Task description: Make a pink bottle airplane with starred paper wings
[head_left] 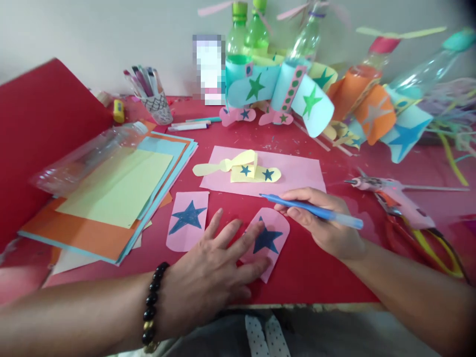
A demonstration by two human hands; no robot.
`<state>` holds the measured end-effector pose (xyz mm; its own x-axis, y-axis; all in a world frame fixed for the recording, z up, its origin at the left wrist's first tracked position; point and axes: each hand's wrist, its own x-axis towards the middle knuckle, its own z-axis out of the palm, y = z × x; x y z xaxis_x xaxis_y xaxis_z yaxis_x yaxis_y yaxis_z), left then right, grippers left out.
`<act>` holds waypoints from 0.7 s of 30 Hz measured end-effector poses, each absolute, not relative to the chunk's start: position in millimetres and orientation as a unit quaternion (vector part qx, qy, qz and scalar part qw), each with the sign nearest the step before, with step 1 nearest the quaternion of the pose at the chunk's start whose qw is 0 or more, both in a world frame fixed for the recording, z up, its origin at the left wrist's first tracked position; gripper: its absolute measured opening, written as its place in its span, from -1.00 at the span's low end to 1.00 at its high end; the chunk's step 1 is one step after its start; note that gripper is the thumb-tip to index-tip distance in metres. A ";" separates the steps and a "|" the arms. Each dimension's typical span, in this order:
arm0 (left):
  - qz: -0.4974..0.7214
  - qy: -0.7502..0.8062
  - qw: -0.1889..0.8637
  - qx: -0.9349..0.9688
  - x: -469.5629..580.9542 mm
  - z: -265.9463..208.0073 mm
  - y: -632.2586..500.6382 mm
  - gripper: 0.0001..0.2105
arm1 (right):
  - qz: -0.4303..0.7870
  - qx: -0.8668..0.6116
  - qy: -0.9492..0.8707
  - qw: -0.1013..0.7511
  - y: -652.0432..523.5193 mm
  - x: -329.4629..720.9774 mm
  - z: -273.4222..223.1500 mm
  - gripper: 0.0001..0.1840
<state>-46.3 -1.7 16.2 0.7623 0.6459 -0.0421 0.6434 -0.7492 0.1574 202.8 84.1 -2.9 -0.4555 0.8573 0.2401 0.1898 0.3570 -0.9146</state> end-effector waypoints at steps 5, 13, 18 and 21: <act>0.025 0.362 0.064 0.930 -42.7 28.8 -15.5 -0.52 | 0.447 -0.333 -0.744 0.370 89.8 198.2 -9.8 -0.71; 0.118 0.374 0.029 0.919 -18.9 -2.8 -59.9 -0.59 | 0.343 -0.287 -0.831 0.330 85.8 192.0 -10.4 -0.74; 0.113 0.402 0.005 0.908 -16.4 -12.5 -74.3 -0.56 | 0.264 -0.281 -0.873 0.298 81.6 191.5 -14.7 -0.72; 0.106 0.428 -0.004 0.897 -22.6 -10.0 -80.4 -0.56 | 0.219 -0.293 -0.882 0.298 71.8 196.1 -17.0 -0.71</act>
<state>-22.6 -80.4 -10.0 0.6106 0.7677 0.1943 0.7696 -0.6331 0.0829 196.1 71.8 -17.0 -0.6509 0.6466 0.3978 0.3852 0.7329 -0.5608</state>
